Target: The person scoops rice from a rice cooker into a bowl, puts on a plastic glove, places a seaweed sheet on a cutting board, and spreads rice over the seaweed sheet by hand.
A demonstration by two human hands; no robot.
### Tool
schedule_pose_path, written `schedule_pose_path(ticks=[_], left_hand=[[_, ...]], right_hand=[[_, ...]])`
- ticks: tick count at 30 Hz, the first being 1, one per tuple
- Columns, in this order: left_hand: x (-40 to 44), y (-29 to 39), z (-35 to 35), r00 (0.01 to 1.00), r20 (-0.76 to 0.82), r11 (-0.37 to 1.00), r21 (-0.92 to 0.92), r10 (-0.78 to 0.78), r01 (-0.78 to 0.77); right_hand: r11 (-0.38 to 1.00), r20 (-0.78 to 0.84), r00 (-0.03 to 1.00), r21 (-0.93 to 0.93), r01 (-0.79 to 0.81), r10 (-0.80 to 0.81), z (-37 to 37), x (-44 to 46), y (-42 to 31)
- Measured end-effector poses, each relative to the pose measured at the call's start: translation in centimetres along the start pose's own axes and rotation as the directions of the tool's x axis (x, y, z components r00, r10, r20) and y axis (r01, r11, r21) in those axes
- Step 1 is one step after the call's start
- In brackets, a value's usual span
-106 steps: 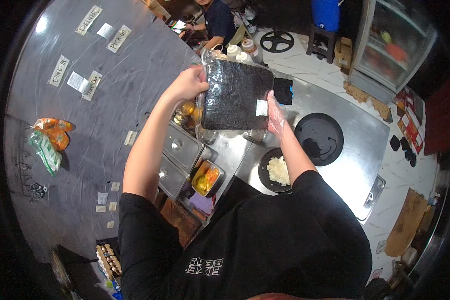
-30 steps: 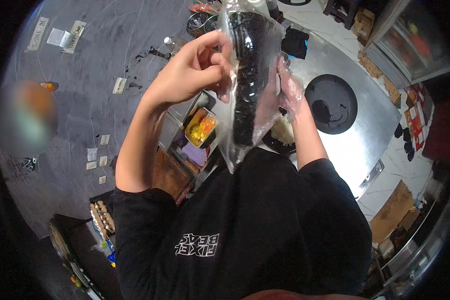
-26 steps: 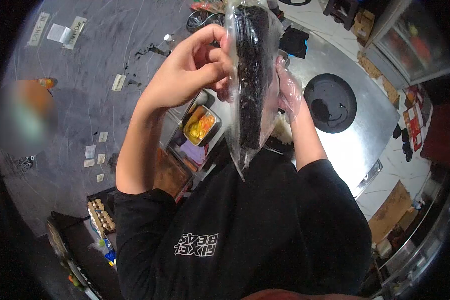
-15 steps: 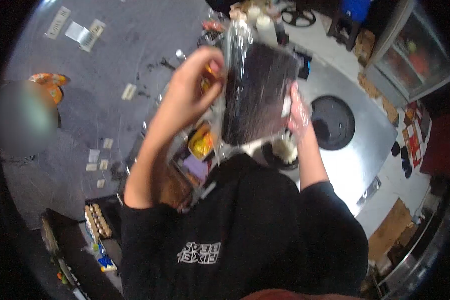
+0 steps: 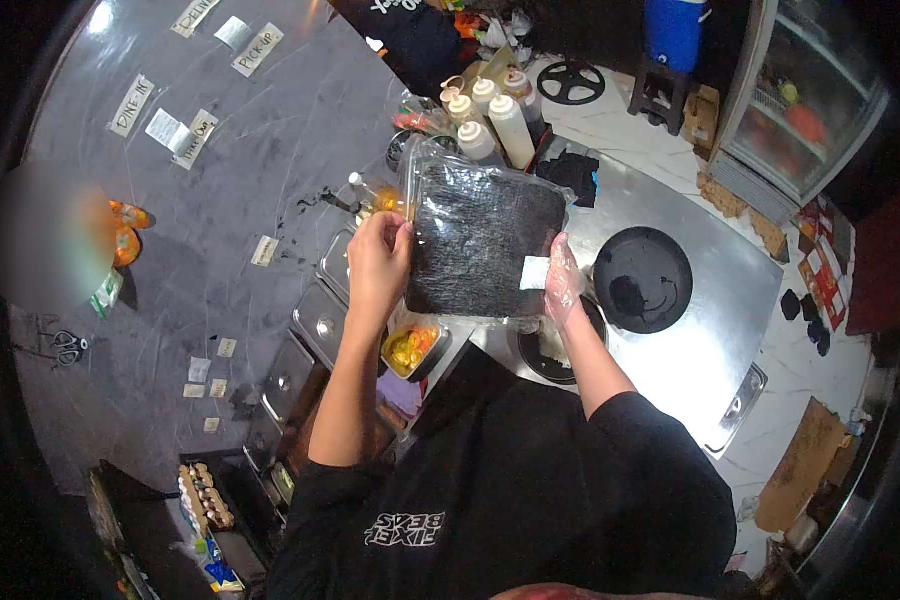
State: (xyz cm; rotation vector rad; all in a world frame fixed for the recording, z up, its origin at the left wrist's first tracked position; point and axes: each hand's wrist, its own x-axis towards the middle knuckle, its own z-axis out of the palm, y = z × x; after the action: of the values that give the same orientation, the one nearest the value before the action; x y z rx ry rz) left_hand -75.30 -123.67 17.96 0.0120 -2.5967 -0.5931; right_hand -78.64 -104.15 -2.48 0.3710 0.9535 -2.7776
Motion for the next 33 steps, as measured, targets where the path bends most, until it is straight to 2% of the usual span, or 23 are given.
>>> schedule_pose_path(ticks=[2, 5, 6, 9, 10, 13, 16, 19, 22, 25, 28, 31, 33], left_hand=[[-0.1, 0.4, -0.3, 0.999, 0.044, 0.998, 0.052, -0.02, 0.018], [-0.5, 0.0, 0.1, 0.99, -0.04, 0.988, 0.087, 0.133, -0.13], [-0.6, 0.1, 0.1, 0.997, -0.013, 0.996, 0.027, 0.081, -0.08], [-0.1, 0.2, -0.3, 0.979, -0.077, 0.968, 0.18, 0.189, -0.173], [-0.3, 0.5, -0.5, 0.986, -0.068, 0.969, 0.205, 0.153, -0.137], [-0.3, 1.3, -0.8, 0.986, -0.126, 0.981, 0.173, 0.105, -0.083], [-0.4, 2.2, -0.6, 0.985, -0.166, 0.998, 0.055, 0.035, -0.027], [-0.6, 3.5, -0.7, 0.974, -0.227, 1.0, 0.005, -0.001, 0.002], [-0.9, 4.8, -0.6, 0.949, -0.314, 1.0, -0.014, 0.016, -0.022], [-0.9, 5.3, -0.4, 0.922, -0.386, 0.999, -0.045, -0.006, -0.012], [-0.8, 4.0, 0.2, 0.904, -0.426, 0.996, -0.094, -0.035, -0.005], [-1.4, 3.9, -0.7, 0.94, -0.32, 0.988, -0.052, 0.121, -0.145], [-1.7, 4.3, -0.9, 0.954, -0.283, 0.988, -0.087, 0.099, -0.128]], right_hand=[[0.998, -0.025, 0.999, -0.04, 0.047, -0.048, 0.1, -0.2, 0.3], [0.987, -0.06, 0.991, -0.109, 0.115, -0.122, 0.8, -0.6, 0.2], [0.982, -0.073, 0.987, -0.135, 0.136, -0.146, 1.1, -1.0, 0.2], [0.979, -0.1, 0.978, -0.117, 0.168, -0.18, 2.2, -2.3, -0.7], [0.962, -0.156, 0.961, -0.189, 0.198, -0.228, 2.5, -2.5, -0.7], [0.929, -0.061, 0.941, -0.189, 0.317, -0.333, 0.7, -0.9, 0.6], [0.937, -0.088, 0.939, -0.145, 0.317, -0.331, 1.5, -1.7, 0.2], [0.929, -0.041, 0.942, -0.187, 0.321, -0.334, 2.2, -2.4, 0.0], [0.921, -0.088, 0.924, -0.156, 0.357, -0.373, 3.3, -3.0, -0.1], [0.882, -0.167, 0.883, -0.27, 0.386, -0.438, 1.8, -2.1, 1.5], [0.844, -0.129, 0.87, -0.346, 0.411, -0.476, 3.0, -3.2, 0.4], [0.847, -0.131, 0.871, -0.338, 0.41, -0.474, 2.1, -2.7, 0.7], [0.884, -0.146, 0.885, -0.242, 0.4, -0.441, 3.0, -3.2, 0.0]])
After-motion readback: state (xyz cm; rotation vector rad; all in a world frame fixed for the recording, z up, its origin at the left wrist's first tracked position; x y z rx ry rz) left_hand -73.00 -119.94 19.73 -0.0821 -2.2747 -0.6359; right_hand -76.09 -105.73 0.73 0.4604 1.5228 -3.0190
